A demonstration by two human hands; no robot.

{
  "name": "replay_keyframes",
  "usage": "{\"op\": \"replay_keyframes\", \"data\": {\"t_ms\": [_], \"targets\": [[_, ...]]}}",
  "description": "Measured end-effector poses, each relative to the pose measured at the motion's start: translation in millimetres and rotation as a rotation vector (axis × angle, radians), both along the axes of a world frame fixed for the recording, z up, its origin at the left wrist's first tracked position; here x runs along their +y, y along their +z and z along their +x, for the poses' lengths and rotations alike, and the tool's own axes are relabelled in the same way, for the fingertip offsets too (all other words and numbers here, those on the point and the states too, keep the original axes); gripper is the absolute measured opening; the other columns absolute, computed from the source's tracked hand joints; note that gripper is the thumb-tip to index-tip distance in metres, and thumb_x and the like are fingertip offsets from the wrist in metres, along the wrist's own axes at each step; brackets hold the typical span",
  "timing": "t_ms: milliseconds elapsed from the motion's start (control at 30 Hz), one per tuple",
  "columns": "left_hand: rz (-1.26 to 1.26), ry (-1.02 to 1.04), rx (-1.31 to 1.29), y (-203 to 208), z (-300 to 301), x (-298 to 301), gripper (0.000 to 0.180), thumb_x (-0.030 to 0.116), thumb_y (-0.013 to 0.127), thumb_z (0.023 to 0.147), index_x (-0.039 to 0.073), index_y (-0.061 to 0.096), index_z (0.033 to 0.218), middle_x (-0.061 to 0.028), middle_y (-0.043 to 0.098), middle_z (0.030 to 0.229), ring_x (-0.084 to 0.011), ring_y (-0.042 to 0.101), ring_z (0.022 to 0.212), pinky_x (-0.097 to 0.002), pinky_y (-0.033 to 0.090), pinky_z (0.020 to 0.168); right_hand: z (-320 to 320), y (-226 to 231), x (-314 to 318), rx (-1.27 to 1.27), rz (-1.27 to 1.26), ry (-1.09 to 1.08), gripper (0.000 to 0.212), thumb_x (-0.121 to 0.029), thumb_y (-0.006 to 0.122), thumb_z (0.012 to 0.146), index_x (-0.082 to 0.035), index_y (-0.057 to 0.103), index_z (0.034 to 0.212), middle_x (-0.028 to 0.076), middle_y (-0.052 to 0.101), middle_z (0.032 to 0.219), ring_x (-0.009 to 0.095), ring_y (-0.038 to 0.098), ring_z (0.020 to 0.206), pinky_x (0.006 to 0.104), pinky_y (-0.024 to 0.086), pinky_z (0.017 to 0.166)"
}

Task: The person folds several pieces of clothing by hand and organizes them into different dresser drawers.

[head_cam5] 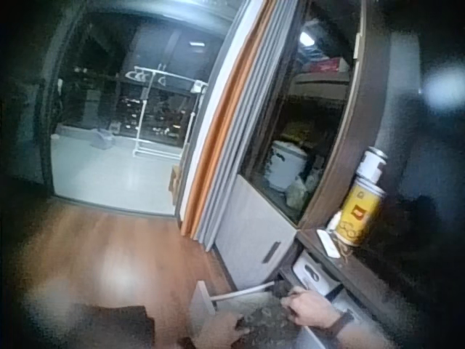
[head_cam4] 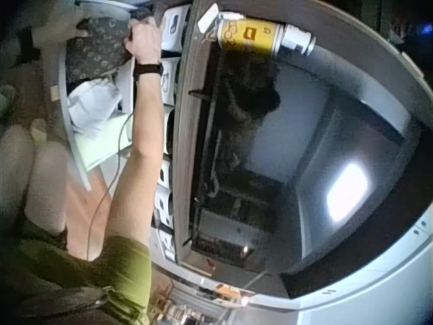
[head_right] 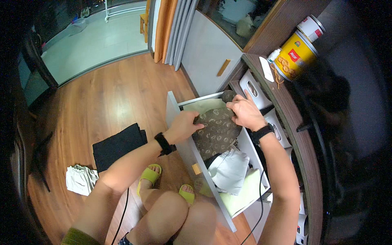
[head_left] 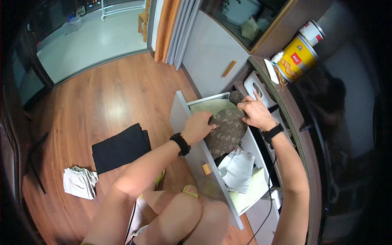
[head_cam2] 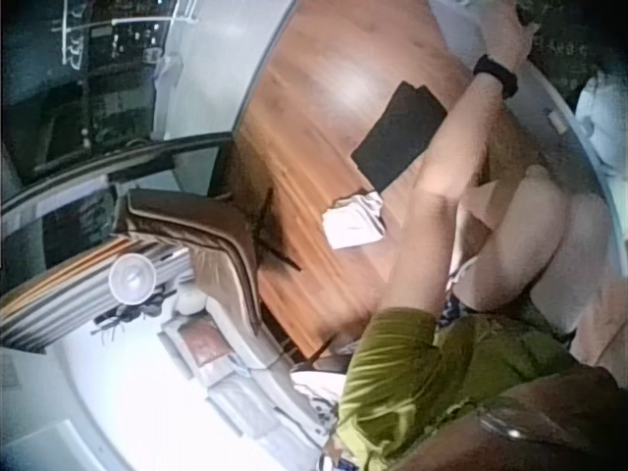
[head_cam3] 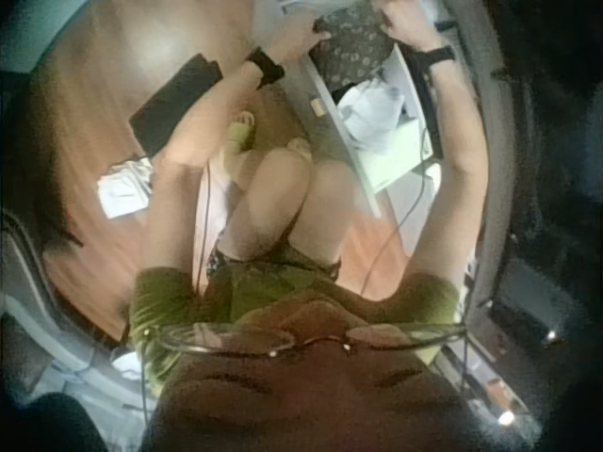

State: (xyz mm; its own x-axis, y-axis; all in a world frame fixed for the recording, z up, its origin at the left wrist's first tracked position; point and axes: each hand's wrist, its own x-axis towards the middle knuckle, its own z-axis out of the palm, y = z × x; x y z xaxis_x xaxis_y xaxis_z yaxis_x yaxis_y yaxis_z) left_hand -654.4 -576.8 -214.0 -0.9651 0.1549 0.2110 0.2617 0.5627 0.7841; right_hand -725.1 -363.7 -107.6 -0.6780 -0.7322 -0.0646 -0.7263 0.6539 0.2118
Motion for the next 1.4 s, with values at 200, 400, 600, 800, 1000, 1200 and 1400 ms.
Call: {"op": "replay_keyframes", "data": {"t_ms": [200, 400, 600, 800, 1000, 1200, 1400], "targets": [[0.042, -0.167, 0.304, 92, 29, -4, 0.026, 0.016, 0.071, 0.076, 0.002, 0.064, 0.096, -0.0179, 0.064, 0.087, -0.0374, 0.060, 0.084, -0.0415, 0.048, 0.072, 26, 33, 46, 0.040, 0.183, -0.046, 0.033, -0.018, 0.077, 0.061, -0.014, 0.069, 0.092, 0.002, 0.064, 0.090, 0.024, 0.054, 0.100, 0.0513, 0.031, 0.104], [-0.034, -0.270, 0.332, 183, 63, -63, 0.019, 0.008, 0.070, 0.077, 0.000, 0.064, 0.094, -0.0156, 0.066, 0.084, -0.0250, 0.063, 0.077, -0.0325, 0.050, 0.072, 80, 90, 49, -0.182, -0.299, -0.127, 0.029, -0.013, 0.075, 0.070, -0.001, 0.065, 0.093, 0.015, 0.062, 0.091, 0.032, 0.058, 0.089, 0.0376, 0.045, 0.080], [0.019, -0.131, 0.031, 212, 133, -154, 0.012, 0.008, 0.068, 0.082, -0.001, 0.065, 0.089, -0.0031, 0.065, 0.078, -0.0082, 0.056, 0.075, -0.0262, 0.047, 0.071, 128, 117, -3, -0.316, -0.465, -0.142, 0.027, -0.011, 0.070, 0.076, 0.004, 0.053, 0.091, 0.022, 0.056, 0.075, 0.030, 0.054, 0.064, 0.0369, 0.044, 0.063], [0.021, 0.038, -0.147, 177, 191, -242, 0.022, 0.013, 0.072, 0.079, 0.000, 0.067, 0.096, -0.0027, 0.068, 0.084, -0.0082, 0.057, 0.077, -0.0273, 0.046, 0.076, 155, 107, -85, -0.335, -0.442, 0.056, 0.028, -0.011, 0.071, 0.075, 0.003, 0.056, 0.094, 0.023, 0.059, 0.081, 0.038, 0.058, 0.075, 0.0384, 0.045, 0.068], [-0.091, 0.342, -0.227, 89, 217, -313, 0.024, 0.014, 0.077, 0.073, 0.001, 0.069, 0.092, -0.0094, 0.069, 0.081, -0.0151, 0.061, 0.073, -0.0313, 0.047, 0.071, 142, 28, -180, -0.367, -0.343, 0.194, 0.032, -0.010, 0.069, 0.075, 0.001, 0.057, 0.103, 0.024, 0.062, 0.091, 0.041, 0.058, 0.093, 0.0432, 0.046, 0.076], [-0.068, 0.592, -0.036, 17, 239, -369, 0.018, 0.011, 0.073, 0.074, 0.000, 0.067, 0.086, -0.0143, 0.065, 0.079, -0.0250, 0.062, 0.075, -0.0337, 0.048, 0.069, 128, -50, -269, 0.012, -0.502, 0.351, 0.023, -0.007, 0.068, 0.072, -0.005, 0.054, 0.089, 0.013, 0.061, 0.086, 0.033, 0.058, 0.089, 0.0426, 0.046, 0.074], [-0.272, 0.596, 0.154, -96, 279, -382, 0.019, 0.000, 0.064, 0.069, 0.007, 0.068, 0.086, -0.0107, 0.063, 0.092, -0.0306, 0.055, 0.093, -0.0375, 0.044, 0.082, 129, -155, -298, -0.069, -0.410, 0.453, 0.014, -0.009, 0.060, 0.075, -0.013, 0.057, 0.088, 0.007, 0.058, 0.084, 0.027, 0.056, 0.082, 0.0386, 0.044, 0.073]]}}
